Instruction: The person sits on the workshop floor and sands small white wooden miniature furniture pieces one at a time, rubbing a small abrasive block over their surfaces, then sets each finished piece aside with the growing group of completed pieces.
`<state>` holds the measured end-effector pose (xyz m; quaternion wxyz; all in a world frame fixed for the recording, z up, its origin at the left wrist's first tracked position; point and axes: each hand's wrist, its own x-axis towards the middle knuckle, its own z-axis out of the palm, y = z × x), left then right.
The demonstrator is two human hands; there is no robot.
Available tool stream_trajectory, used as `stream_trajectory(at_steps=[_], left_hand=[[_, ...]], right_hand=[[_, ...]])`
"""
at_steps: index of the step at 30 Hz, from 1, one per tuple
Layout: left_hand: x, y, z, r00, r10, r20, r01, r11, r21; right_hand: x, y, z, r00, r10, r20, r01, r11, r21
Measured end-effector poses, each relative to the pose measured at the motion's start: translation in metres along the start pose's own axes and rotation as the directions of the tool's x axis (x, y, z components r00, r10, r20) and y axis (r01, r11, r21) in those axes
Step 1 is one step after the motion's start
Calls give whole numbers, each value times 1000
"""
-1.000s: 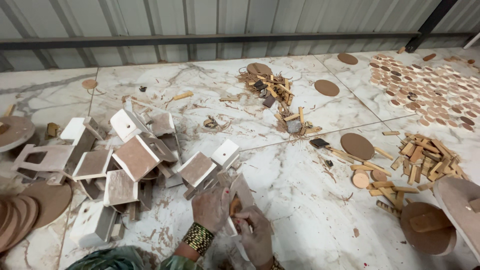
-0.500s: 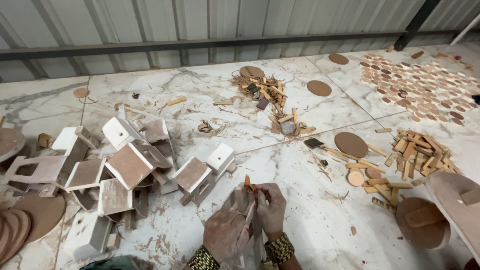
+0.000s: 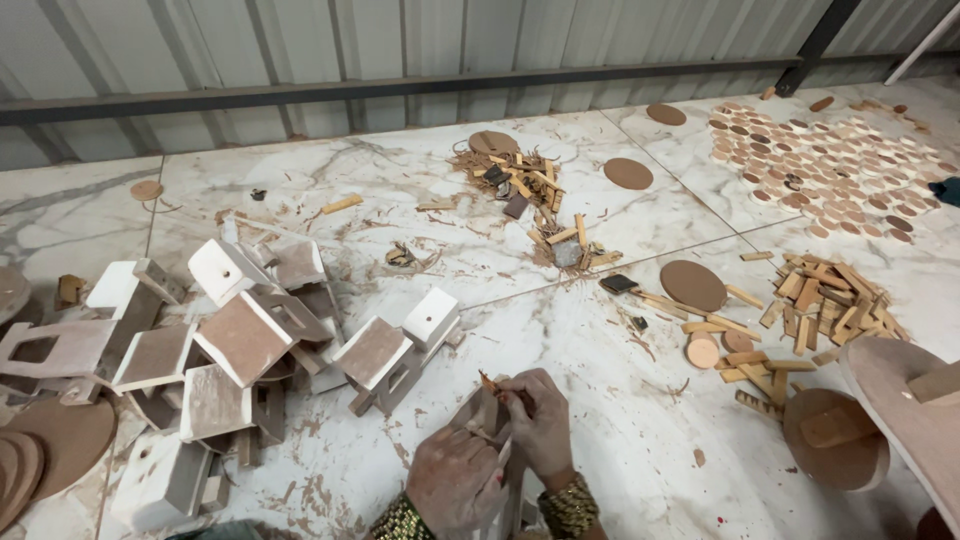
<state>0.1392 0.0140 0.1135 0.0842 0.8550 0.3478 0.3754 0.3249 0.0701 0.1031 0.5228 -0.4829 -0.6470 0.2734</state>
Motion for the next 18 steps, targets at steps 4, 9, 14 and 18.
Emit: stream_trajectory(at_steps=[4,9,14,18], left_hand=[[-1,0,-9,995,-55,-83,61,995,74],[20,-20,-9,547,-792,271,791,595,143],[19,-55,-10,669,-724,167,734,609,-300],[9,-64,27,604,-795,-61,600,504,-622]], right_hand=[[2,33,-23,943,327,-63,-204,715,669],[-3,91,-72,827,402,-392,10,688,726],[-13,127,-86,755,486,-440,-61,720,691],[-11,138,-78,744,481,-463,-44,728,685]])
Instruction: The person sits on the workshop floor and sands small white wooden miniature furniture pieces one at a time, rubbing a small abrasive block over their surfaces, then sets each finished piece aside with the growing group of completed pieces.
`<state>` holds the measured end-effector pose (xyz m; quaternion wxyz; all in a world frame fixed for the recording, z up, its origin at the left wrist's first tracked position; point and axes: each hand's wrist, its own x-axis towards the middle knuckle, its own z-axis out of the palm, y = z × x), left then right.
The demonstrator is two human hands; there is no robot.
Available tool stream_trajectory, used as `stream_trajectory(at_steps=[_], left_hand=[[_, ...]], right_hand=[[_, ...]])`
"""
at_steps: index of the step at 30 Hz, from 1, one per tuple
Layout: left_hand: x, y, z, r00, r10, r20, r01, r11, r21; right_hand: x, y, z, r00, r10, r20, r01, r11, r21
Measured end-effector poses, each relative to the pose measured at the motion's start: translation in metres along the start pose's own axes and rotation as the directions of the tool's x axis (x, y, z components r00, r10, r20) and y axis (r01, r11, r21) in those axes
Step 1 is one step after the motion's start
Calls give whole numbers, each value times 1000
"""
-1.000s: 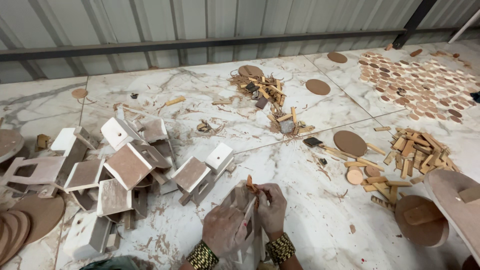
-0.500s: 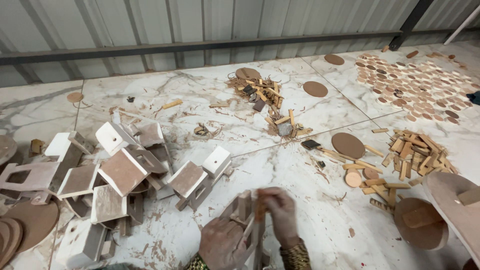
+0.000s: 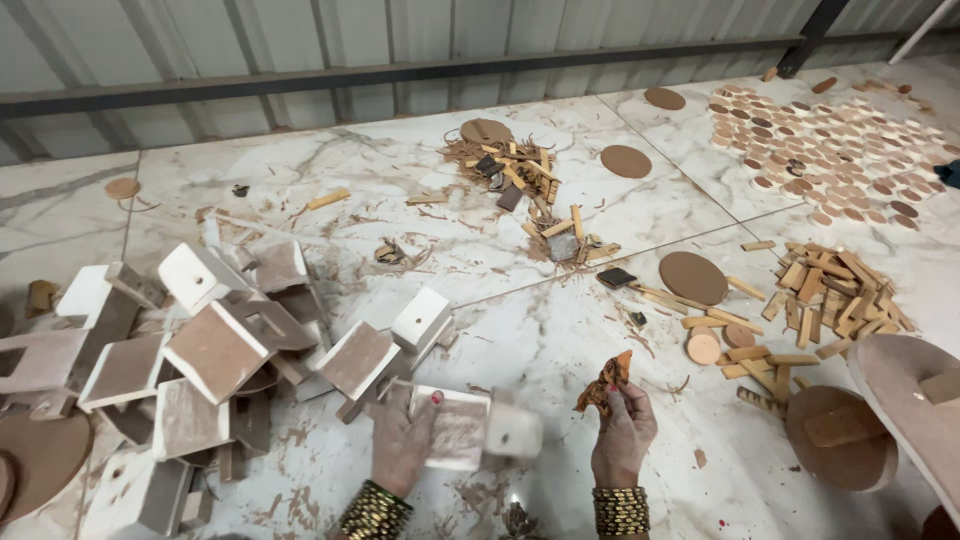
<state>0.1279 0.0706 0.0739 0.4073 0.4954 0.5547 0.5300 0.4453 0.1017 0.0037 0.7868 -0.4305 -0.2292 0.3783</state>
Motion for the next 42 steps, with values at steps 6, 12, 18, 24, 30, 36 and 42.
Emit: stream_trajectory(at_steps=[6,12,18,24,30,36,42], left_hand=[[35,-71,95,954,-292,-61,263,920,-292],[73,-90,161,942,-334,-39,290,865,-408],[82,-67,114,918,-267,293,248,963,102],[100,-18,-8,998,18,58,-60,416,907],[85,-22,-75,987,-161,26,40,394,918],[32,-27,-108,975,-200,96,2,442,897],[-19,-28,-147,947,-202,249,-114,513,850]], right_hand=[[8,12,-7,997,-36,-72,36,999,2],[22,27,-22,991,-48,-125,40,997,-72],[33,42,-28,994,-87,-73,78,990,-113],[30,50,-29,991,-80,-107,66,990,-123],[17,51,-17,978,-211,-5,181,853,-489],[10,44,-17,977,-211,-24,172,854,-491],[2,53,-21,964,-266,29,233,783,-577]])
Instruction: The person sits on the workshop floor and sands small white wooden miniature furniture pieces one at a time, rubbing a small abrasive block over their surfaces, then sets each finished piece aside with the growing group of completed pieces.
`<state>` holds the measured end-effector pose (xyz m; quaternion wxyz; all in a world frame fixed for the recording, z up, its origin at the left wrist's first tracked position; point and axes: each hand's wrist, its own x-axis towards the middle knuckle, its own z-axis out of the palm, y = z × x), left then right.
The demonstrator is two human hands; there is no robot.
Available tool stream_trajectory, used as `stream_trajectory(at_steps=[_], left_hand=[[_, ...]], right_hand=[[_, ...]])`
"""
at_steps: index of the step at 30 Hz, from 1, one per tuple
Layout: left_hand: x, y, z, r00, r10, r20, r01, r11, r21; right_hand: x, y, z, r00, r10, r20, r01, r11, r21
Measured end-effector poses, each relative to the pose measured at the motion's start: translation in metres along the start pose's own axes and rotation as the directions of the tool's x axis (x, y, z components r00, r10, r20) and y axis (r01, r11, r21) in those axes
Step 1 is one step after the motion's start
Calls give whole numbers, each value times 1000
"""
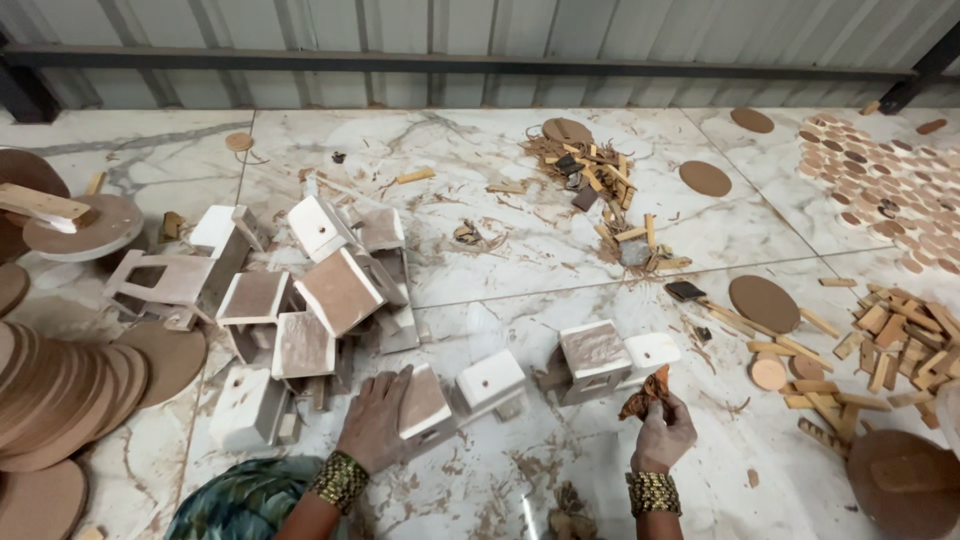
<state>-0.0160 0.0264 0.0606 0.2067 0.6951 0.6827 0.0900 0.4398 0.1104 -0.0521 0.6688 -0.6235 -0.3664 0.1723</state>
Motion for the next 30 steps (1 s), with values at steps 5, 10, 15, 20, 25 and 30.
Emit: stream_trajectory(at_steps=[5,10,15,20,25,30], left_hand=[[-20,-5,-2,983,175,50,-169,980,-104],[-17,41,16,983,129,132,-111,985,-136],[-6,68,43,982,173,-71,-185,957,-224],[-16,47,61,954,166,-249,-271,833,-482],[-15,40,80,959,80,-272,-225,800,-556],[-18,32,90,939,61,-339,-270,742,-614]], right_hand=[[-19,-8,6,999,35,32,-39,993,112],[-52,-60,21,974,45,220,-98,967,235],[-153,-134,56,673,-317,668,160,945,286],[-189,-182,83,514,-244,822,617,771,-157],[-177,-196,118,559,4,829,559,736,-381],[-225,-174,125,352,-417,838,801,598,-39]])
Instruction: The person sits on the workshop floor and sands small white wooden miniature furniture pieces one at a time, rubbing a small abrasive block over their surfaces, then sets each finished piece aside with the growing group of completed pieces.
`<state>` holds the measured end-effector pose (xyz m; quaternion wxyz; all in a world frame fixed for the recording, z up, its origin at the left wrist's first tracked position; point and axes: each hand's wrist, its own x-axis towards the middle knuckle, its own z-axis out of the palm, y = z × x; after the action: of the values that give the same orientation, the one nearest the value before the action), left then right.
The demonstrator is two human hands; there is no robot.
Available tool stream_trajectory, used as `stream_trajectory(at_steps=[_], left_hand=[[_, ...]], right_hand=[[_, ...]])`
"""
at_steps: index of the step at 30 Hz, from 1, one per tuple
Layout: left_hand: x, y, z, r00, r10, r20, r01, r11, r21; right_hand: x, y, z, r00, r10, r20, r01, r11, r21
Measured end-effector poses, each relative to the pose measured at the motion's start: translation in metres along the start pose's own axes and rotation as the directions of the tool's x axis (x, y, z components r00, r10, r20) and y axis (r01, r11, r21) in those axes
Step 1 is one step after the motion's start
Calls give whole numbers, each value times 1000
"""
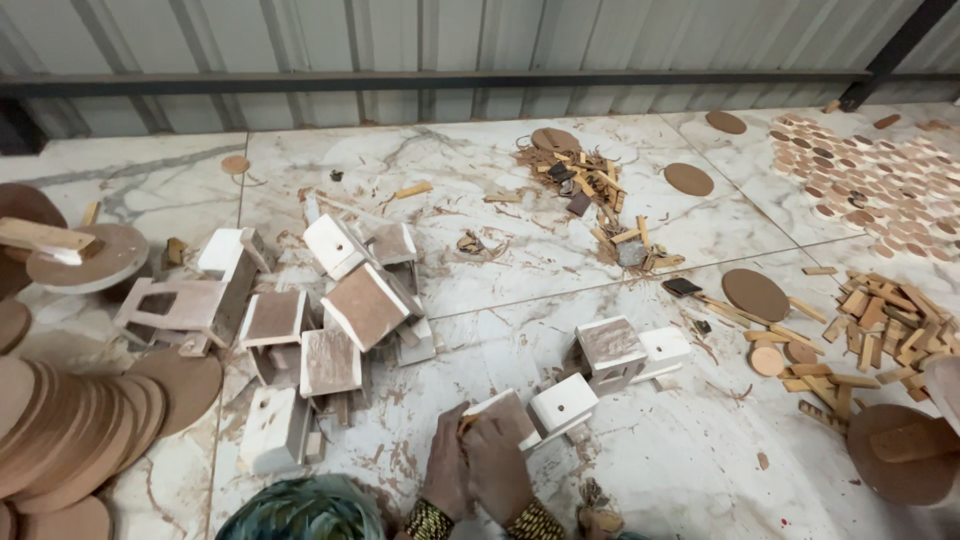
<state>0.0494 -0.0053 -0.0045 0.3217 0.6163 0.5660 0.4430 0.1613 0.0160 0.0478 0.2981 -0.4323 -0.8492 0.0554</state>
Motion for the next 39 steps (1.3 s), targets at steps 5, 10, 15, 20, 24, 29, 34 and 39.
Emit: stream_trajectory(at_steps=[5,10,15,20,24,29,34,39], left_hand=[[7,17,-18,989,-97,112,69,970,235],[12,39,-68,963,-163,213,32,858,513],[31,73,-55,956,-96,278,-105,772,626],[48,90,-46,912,-245,328,-81,677,732],[41,86,-44,948,-210,241,-23,708,706],[40,80,-35,967,-231,110,84,693,716],[40,82,-34,959,-267,93,111,659,744],[43,88,-35,922,-372,111,153,611,776]], right_hand=[[-8,71,-13,877,461,135,-474,876,89],[-25,142,-32,789,578,-208,-593,805,-15],[-50,134,2,809,524,-266,-570,810,-138],[-43,146,0,950,286,-122,-300,947,-118],[-24,150,4,899,339,-278,-380,918,-109],[-14,120,44,966,240,-100,-250,962,-108],[11,150,32,919,353,-176,-383,905,-186],[1,120,46,880,438,-181,-464,874,-144]])
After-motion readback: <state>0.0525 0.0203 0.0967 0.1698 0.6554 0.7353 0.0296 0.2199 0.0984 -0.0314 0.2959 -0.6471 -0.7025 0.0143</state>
